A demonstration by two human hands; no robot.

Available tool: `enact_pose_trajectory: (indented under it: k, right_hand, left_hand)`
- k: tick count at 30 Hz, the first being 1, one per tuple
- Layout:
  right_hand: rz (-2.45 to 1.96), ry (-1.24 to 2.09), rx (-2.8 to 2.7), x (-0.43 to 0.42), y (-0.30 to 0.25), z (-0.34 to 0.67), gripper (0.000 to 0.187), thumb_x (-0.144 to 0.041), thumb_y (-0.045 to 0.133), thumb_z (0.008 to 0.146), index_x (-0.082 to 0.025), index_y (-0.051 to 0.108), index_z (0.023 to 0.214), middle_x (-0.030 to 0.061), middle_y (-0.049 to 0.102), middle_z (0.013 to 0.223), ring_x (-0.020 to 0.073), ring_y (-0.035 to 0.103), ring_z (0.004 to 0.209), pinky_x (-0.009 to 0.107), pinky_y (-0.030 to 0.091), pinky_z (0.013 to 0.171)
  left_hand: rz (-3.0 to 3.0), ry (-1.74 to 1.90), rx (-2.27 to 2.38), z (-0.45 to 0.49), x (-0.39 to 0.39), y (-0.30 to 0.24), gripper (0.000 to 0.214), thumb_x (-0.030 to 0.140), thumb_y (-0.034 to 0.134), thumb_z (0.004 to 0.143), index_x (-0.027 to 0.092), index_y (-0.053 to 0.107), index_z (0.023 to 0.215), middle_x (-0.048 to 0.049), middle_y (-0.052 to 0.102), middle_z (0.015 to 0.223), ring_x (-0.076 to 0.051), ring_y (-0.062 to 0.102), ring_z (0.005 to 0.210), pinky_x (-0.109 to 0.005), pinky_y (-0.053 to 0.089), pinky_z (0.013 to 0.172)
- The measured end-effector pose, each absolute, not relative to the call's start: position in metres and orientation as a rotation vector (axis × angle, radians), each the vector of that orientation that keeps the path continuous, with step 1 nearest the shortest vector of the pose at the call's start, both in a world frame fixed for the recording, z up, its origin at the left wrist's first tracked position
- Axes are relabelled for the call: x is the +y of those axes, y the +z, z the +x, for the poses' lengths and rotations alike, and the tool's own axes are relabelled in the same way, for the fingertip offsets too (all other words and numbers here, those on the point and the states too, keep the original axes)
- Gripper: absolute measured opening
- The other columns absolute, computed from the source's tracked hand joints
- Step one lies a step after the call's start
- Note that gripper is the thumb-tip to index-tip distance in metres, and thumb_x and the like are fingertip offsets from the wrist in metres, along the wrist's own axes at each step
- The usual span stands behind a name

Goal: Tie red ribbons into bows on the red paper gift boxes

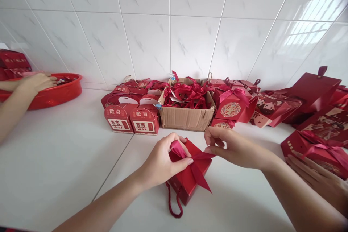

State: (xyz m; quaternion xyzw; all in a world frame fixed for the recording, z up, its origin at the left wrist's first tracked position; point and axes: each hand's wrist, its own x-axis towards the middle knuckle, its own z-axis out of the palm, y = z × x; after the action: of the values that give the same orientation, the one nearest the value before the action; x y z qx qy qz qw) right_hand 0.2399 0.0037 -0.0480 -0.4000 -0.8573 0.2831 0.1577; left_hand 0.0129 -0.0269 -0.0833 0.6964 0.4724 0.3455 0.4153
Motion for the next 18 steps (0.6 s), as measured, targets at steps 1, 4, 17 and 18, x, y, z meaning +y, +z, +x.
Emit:
enact_pose_trajectory:
  k: [1, 4, 17, 18]
  right_hand:
    - [-1.141, 0.795, -2.453, 0.004, -0.048, 0.24, 0.011, -0.017, 0.048, 0.085, -0.021, 0.041, 0.077, -0.0032, 0.05, 0.071, 0.01, 0.043, 0.062, 0.022, 0.035, 0.055]
    - [-1.126, 0.796, -2.473, 0.003, -0.048, 0.24, 0.013, -0.015, 0.047, 0.085, -0.021, 0.04, 0.076, -0.0032, 0.05, 0.069, 0.0098, 0.042, 0.06, 0.022, 0.034, 0.053]
    - [-0.914, 0.583, -2.303, -0.01, -0.061, 0.214, 0.015, -0.036, 0.061, 0.085, -0.022, 0.067, 0.084, 0.0076, 0.053, 0.115, 0.0204, 0.054, 0.104, 0.036, 0.045, 0.089]
    - [-0.9, 0.567, -2.328, -0.012, -0.064, 0.21, 0.012, -0.033, 0.062, 0.084, -0.023, 0.068, 0.084, 0.0075, 0.053, 0.117, 0.0212, 0.053, 0.106, 0.038, 0.045, 0.09]
  left_hand:
    - [1.745, 0.869, 1.19, 0.013, -0.027, -0.083, 0.027, 0.032, 0.069, 0.076, 0.02, 0.053, 0.095, -0.0049, 0.07, 0.094, -0.022, 0.062, 0.102, -0.034, 0.049, 0.088]
    - [1.749, 0.882, 1.178, 0.011, -0.026, -0.081, 0.024, 0.029, 0.07, 0.075, 0.02, 0.053, 0.09, -0.0046, 0.07, 0.091, -0.023, 0.061, 0.104, -0.035, 0.046, 0.09]
    - [1.392, 0.971, 0.91, 0.007, -0.022, -0.078, 0.032, 0.042, 0.056, 0.086, 0.017, 0.05, 0.066, -0.0035, 0.063, 0.084, -0.019, 0.059, 0.09, -0.031, 0.045, 0.08]
    - [1.361, 0.971, 0.899, 0.008, -0.022, -0.078, 0.033, 0.042, 0.056, 0.085, 0.017, 0.05, 0.065, -0.0034, 0.062, 0.084, -0.019, 0.059, 0.086, -0.03, 0.045, 0.077]
